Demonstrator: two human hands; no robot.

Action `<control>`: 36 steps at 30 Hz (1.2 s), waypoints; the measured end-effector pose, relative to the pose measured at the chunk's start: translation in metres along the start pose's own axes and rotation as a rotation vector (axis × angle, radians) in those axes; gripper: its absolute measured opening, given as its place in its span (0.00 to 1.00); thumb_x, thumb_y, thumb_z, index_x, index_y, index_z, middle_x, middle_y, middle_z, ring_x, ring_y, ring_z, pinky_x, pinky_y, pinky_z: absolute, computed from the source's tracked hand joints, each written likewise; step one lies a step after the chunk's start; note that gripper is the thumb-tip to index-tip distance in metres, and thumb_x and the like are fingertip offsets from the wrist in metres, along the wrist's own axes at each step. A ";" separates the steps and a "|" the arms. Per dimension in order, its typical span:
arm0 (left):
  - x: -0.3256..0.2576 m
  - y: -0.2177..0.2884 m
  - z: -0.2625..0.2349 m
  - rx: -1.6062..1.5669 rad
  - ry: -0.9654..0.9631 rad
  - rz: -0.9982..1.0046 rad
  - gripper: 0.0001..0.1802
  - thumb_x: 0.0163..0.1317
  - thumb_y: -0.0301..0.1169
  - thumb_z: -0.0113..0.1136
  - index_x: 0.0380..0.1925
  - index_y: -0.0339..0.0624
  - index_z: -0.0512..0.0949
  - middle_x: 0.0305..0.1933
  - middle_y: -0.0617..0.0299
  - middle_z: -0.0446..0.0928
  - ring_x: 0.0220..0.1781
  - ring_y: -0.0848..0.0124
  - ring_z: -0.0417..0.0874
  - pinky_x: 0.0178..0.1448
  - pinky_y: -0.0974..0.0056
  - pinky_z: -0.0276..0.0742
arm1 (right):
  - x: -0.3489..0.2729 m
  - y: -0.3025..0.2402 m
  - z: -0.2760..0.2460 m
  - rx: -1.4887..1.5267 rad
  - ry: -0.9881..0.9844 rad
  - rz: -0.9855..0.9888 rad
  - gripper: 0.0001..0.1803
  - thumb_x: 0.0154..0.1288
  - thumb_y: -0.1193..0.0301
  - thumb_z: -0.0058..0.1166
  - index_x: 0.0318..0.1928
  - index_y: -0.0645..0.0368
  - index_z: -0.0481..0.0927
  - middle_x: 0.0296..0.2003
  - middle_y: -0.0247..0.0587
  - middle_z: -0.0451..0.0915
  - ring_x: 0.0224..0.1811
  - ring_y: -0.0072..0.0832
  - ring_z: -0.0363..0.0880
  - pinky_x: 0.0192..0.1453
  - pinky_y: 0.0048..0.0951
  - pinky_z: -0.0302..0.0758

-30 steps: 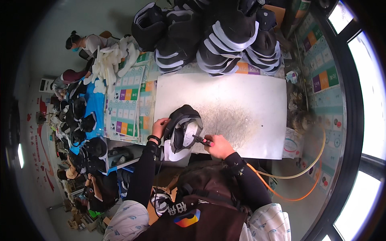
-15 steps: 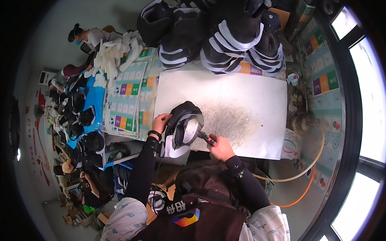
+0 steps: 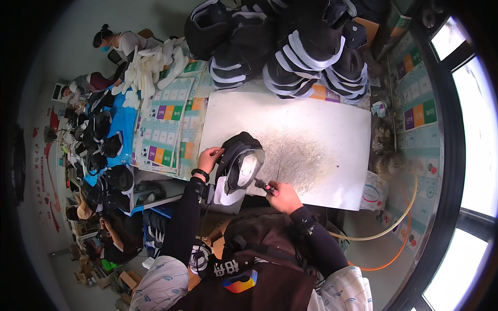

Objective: Use a pneumatic air gun to clean and finish manufactured shoes.

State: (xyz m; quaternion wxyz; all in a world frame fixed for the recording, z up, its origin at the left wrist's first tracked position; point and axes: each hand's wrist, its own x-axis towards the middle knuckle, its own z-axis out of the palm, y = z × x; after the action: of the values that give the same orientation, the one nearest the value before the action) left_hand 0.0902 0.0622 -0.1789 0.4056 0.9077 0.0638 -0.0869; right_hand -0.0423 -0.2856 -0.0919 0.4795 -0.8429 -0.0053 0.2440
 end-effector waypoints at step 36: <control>-0.022 0.015 -0.002 -0.371 -0.629 -0.907 0.20 0.69 0.51 0.61 0.29 0.48 0.75 0.19 0.62 0.71 0.15 0.69 0.70 0.17 0.65 0.60 | -0.026 0.043 -0.068 0.310 0.265 0.154 0.20 0.61 0.70 0.67 0.51 0.65 0.81 0.31 0.53 0.84 0.32 0.46 0.85 0.39 0.41 0.80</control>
State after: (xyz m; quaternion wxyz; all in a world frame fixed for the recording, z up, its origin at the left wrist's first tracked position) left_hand 0.0715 0.0526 -0.1618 0.4796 0.6338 0.3368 -0.5049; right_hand -0.0468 -0.3698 -0.0881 0.5799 -0.7817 0.1597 0.1648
